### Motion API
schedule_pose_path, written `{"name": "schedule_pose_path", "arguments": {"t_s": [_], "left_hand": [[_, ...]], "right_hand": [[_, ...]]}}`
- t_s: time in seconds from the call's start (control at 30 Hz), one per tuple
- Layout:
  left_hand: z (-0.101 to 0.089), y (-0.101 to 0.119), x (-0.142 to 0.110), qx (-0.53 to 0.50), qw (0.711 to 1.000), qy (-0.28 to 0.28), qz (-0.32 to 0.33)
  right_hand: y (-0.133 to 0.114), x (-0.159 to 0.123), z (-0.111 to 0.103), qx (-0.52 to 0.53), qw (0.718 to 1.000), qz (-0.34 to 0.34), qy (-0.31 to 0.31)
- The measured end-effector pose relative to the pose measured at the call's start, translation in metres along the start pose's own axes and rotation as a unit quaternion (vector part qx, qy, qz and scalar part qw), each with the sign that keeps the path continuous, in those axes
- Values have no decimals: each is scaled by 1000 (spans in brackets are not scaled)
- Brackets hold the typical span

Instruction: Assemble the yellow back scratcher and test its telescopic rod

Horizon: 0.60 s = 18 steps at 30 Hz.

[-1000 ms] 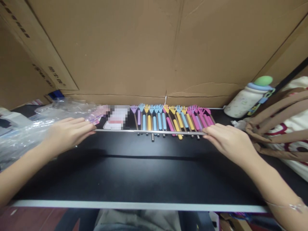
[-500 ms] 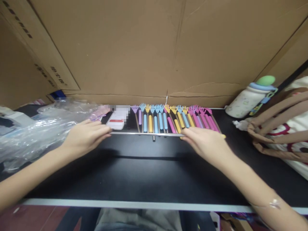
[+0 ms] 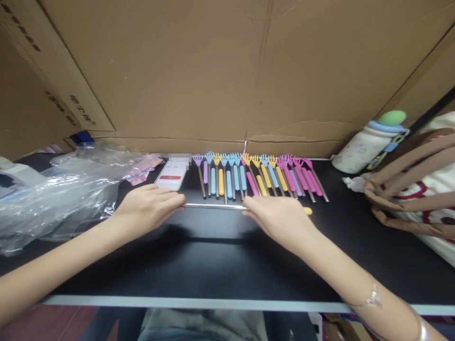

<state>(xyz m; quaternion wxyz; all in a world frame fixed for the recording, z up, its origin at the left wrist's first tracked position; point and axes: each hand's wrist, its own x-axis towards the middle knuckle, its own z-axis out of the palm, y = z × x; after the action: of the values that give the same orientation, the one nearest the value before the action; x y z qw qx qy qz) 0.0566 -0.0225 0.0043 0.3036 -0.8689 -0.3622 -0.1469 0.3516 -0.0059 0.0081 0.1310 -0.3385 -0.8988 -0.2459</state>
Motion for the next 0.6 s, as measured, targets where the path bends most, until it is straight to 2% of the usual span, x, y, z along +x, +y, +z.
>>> {"name": "schedule_pose_path", "arguments": {"t_s": [0.17,0.27,0.4,0.6], "left_hand": [[0,-44,-33,67,997,-25,-30],[-1,-62,-52,88,994,-48,-41],[-2,-66,-58,77,994,-66,-44],[6,-72,-57,56,997,-45,-39]], "right_hand": [[55,-34,2,-51,997,47,-25],[80,-53,2,-70,995,66,-8],[88,-63,2,-38,997,69,-6],[88,-63,9,-17,995,96,-26]]}}
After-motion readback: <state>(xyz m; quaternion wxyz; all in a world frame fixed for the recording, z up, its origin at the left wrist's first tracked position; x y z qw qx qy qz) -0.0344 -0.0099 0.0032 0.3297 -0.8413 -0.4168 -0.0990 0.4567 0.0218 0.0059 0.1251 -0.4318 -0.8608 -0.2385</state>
